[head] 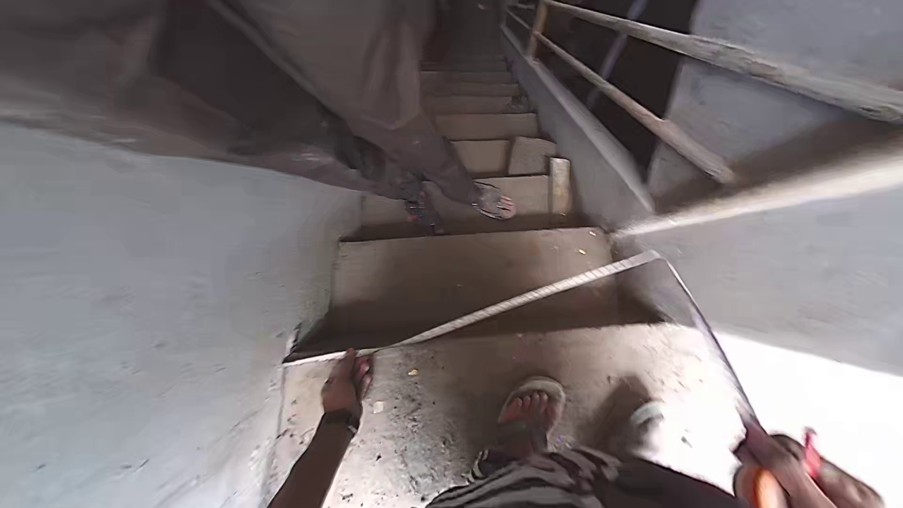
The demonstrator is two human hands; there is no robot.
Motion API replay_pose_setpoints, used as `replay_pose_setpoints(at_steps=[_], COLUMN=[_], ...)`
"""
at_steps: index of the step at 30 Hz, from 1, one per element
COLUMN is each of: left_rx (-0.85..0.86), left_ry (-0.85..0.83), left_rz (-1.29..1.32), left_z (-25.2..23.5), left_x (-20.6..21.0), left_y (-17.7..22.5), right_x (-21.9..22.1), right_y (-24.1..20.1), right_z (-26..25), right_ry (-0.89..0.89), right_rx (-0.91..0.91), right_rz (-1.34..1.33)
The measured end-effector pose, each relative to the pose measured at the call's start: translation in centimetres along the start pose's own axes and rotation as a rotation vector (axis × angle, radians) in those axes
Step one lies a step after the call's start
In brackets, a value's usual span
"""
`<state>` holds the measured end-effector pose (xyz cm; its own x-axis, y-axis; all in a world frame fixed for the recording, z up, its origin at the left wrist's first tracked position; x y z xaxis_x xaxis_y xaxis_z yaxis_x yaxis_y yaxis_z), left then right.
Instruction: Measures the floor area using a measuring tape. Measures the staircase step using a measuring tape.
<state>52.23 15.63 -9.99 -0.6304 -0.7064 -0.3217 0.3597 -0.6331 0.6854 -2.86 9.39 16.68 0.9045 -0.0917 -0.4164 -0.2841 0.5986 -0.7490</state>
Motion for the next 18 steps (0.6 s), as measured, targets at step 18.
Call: replay_pose_setpoints(at_steps=[18], left_rx=[0.294], left_ry=[0.068], left_rz=[0.178], left_z=[4.9], left_x=[5.2], left_y=[5.0], right_x=[-2.3], right_y=[1.3], right_z=[-9.5], right_ry=[0.084], right_rx=[-0.057], right_rz=[1.455])
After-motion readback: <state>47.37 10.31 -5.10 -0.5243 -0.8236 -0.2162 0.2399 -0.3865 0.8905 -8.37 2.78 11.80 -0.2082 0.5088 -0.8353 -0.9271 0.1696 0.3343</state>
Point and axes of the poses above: each hand's wrist, its own z-axis away from the middle knuckle, its own x-axis out of the palm, y = z × x, the point moved 6 cm from there along -z, towards the middle knuckle, and after that the axes turned 9 degrees about x, right-handed, at the moved point
